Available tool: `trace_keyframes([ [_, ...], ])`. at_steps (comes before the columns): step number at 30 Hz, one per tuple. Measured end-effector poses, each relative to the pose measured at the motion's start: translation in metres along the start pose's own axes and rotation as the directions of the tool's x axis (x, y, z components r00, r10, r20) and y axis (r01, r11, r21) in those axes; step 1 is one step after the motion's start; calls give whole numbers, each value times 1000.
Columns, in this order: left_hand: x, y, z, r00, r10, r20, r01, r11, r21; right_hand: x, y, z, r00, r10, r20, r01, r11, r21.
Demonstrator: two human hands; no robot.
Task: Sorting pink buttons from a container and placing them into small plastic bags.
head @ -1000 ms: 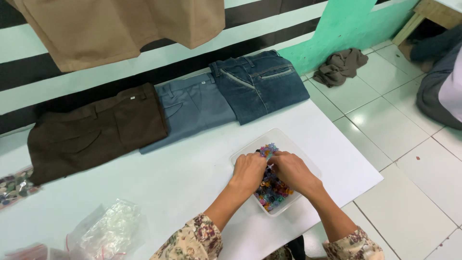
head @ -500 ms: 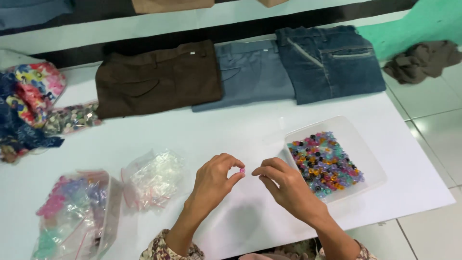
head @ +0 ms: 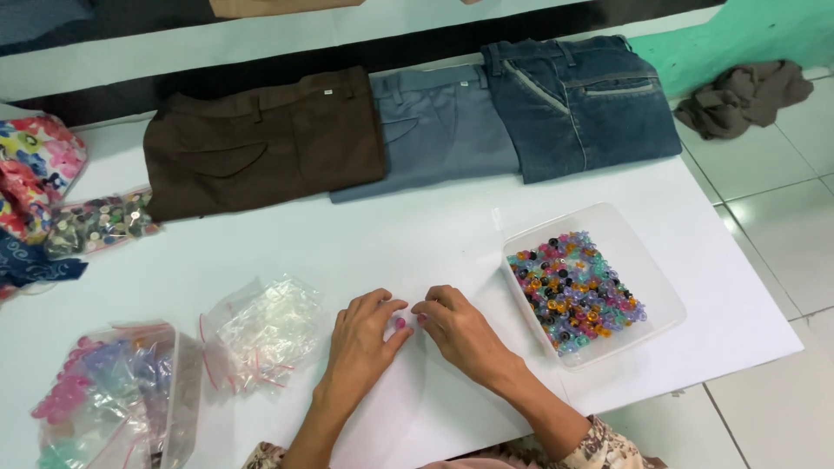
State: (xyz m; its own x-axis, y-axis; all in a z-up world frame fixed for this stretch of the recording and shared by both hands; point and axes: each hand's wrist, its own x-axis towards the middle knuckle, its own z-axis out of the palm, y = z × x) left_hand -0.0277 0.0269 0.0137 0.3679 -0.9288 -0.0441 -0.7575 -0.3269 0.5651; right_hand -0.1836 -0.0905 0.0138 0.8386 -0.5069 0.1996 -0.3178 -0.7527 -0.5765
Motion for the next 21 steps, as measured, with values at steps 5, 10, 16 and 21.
trace_keyframes([
  [5, 13, 39, -26, 974, 162, -157, -176, 982, -75, -10, -11, -66, 978, -99, -182, 99, 995, -5],
  [10, 61, 90, 0, 861, 415, -293, -467, 874, -134, -13, 27, -139, 959, -116, -258, 72, 982, -173],
  [16, 133, 144, 105, 769, 613, -181, -610, 788, 76, -11, 105, -155, 938, 328, -109, -346, 894, -286],
  [21, 163, 154, 158, 816, 576, 38, -555, 765, 325, -19, 141, -133, 914, 394, 98, -322, 850, -416],
])
